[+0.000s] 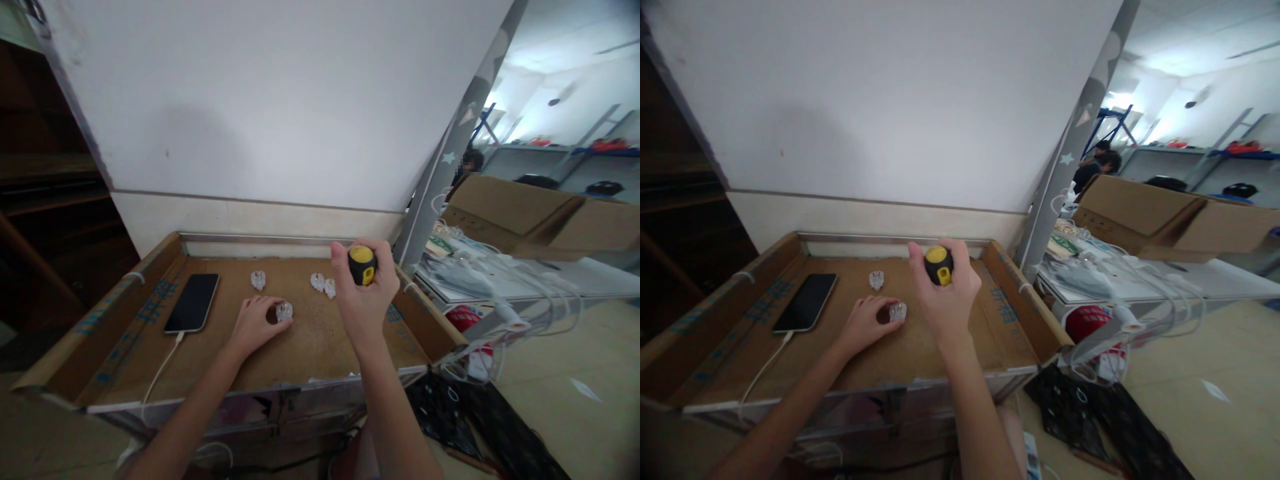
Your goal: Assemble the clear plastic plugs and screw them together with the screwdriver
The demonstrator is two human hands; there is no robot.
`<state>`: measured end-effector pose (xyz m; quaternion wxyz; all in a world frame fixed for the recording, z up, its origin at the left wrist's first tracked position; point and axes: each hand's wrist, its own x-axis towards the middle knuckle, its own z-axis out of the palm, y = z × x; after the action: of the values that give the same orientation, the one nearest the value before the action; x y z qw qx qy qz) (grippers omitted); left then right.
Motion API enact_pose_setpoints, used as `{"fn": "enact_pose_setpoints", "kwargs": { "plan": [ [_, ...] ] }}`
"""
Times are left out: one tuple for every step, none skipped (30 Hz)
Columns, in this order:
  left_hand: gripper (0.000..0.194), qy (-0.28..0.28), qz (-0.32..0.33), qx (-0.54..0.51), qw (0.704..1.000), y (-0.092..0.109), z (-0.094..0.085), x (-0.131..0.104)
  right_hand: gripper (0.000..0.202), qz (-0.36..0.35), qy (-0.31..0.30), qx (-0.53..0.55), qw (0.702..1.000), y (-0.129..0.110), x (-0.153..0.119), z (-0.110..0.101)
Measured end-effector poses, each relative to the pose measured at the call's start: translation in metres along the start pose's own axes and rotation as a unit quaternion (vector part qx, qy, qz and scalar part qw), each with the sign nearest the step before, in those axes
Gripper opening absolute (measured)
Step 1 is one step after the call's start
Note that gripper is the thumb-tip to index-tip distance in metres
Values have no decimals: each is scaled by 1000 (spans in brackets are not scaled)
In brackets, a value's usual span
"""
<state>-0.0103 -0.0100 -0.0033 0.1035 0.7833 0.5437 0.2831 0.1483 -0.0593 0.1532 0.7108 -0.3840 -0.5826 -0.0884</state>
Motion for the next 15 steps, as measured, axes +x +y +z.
{"fn": "enact_pose_setpoints", "kwargs": {
  "plan": [
    [37, -2, 0, -10, 1000, 0, 1, 0, 20, -7, 4, -4, 1000, 1, 0, -2],
    [36, -2, 2, -21, 1000, -1, 1, 0, 19, -10, 6, -6, 1000, 3, 0, -4],
    [36, -1, 5, -31, 999, -2, 2, 0, 18, -5, 9, -4, 1000, 4, 2, -6],
    [35, 2, 9, -40, 999, -2, 3, 0, 18, 8, 13, 3, 1000, 4, 3, -9],
    [36, 6, 14, -48, 999, -3, 4, 0, 18, 24, 23, 12, 999, 3, 6, -12],
    [36, 11, 19, -53, 998, -4, 6, 1, 19, 37, 41, 23, 998, 1, 8, -14],
    [37, 16, 23, -57, 998, -5, 7, 1, 19, 43, 66, 38, 996, -2, 11, -17],
    [37, 21, 28, -62, 997, -5, 9, 2, 19, 42, 94, 60, 993, -8, 14, -18],
    [38, 24, 33, -67, 997, -6, 10, 3, 19, 37, 123, 86, 988, -14, 17, -19],
    [38, 25, 38, -74, 996, -6, 11, 3, 19, 33, 149, 120, 981, -20, 19, -18],
    [38, 25, 42, -81, 996, -7, 12, 4, 18, 34, 163, 155, 974, -27, 20, -16],
    [38, 25, 44, -89, 995, -8, 12, 4, 18, 38, 173, 183, 967, -32, 20, -13],
    [38, 24, 45, -95, 994, -8, 13, 4, 17, 41, 179, 203, 962, -36, 19, -9],
    [38, 23, 46, -100, 994, -9, 13, 4, 17, 45, 179, 216, 959, -39, 17, -4],
    [38, 21, 48, -105, 993, -9, 13, 4, 17, 50, 178, 224, 957, -40, 14, 1]
  ]
}}
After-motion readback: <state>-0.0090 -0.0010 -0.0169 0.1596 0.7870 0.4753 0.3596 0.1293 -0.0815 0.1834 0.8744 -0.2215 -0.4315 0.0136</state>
